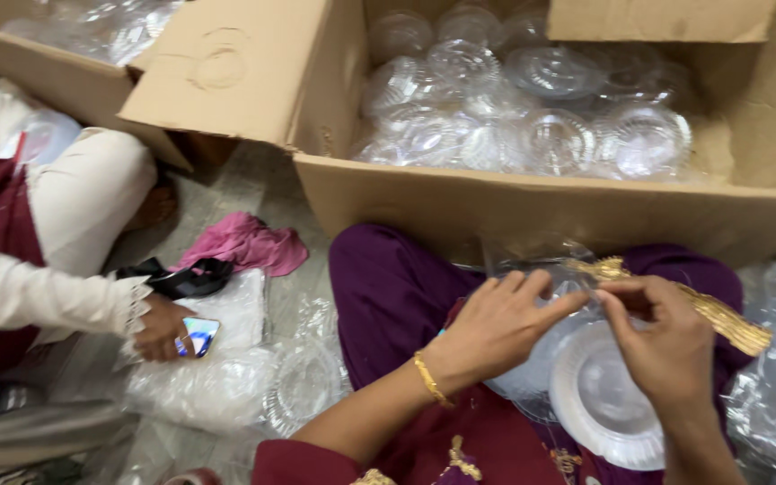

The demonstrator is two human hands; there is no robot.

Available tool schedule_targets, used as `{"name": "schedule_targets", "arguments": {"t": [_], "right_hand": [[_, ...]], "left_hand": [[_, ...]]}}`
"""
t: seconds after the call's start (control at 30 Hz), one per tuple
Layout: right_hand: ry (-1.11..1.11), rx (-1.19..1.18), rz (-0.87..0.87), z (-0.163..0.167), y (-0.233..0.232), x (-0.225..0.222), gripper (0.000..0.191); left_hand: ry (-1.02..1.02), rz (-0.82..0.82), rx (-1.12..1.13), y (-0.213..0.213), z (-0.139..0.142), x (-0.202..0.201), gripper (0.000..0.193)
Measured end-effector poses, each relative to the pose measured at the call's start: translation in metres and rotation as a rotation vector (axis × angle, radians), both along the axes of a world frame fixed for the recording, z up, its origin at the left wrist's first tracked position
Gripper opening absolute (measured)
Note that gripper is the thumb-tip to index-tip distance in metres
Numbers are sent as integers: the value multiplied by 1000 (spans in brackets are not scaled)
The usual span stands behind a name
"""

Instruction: The person sits on the floor and packs clear plastic dishes into small plastic bags. They pick up stacks of dishes, place them into bags, and set the filled bags aside. A utility knife is visible but not used.

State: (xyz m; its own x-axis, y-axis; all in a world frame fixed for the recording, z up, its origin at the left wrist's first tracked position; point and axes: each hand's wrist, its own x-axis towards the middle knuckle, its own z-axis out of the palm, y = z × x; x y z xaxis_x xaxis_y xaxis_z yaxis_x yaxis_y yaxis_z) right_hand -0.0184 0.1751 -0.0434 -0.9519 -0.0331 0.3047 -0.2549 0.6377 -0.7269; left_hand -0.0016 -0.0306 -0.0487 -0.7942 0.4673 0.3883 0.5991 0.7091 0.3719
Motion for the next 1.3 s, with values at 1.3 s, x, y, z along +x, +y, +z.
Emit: {"name": "schedule_targets", "arguments": {"t": [1.3], "right_hand": [[-114,643,419,-67,26,-79,35]], "left_hand": [[-163,-148,69,65,14,28,45]]}}
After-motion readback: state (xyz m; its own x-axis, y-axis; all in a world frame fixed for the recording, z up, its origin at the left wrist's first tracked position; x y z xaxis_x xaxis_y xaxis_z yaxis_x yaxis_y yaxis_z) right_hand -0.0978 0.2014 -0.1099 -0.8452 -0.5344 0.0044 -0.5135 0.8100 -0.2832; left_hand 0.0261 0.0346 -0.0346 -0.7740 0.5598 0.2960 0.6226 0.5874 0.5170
